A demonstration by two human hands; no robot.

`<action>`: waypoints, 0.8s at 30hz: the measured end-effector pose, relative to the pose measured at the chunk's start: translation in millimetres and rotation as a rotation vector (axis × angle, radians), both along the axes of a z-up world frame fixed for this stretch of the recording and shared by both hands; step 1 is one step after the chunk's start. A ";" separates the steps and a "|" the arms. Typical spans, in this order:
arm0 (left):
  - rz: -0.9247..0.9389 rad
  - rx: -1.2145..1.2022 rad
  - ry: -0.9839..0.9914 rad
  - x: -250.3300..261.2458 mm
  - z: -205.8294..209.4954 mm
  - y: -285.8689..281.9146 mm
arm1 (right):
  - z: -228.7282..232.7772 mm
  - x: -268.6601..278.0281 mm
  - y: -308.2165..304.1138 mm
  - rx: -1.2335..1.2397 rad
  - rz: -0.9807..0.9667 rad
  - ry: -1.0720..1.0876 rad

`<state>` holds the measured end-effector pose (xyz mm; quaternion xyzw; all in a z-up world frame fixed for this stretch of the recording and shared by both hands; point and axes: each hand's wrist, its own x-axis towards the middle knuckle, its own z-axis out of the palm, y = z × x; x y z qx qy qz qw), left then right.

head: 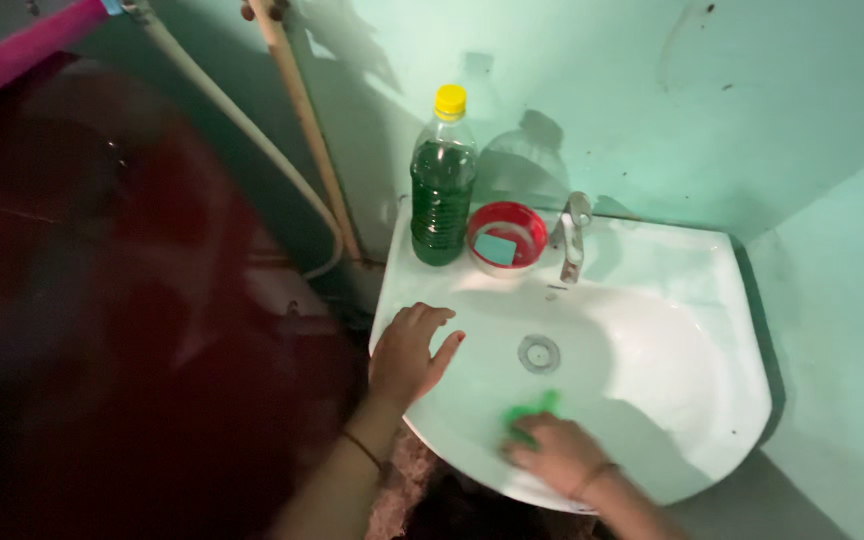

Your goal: The person wipes the inside and outside surfaces of a white pedestal sink using a green sponge.

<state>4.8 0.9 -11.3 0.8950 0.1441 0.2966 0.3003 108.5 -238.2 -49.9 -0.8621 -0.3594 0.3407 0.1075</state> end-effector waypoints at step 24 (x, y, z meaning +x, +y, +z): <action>0.086 -0.013 0.087 -7.7 5.0 -69.0 | 34.4 131.9 -115.2 0.150 -0.133 -0.762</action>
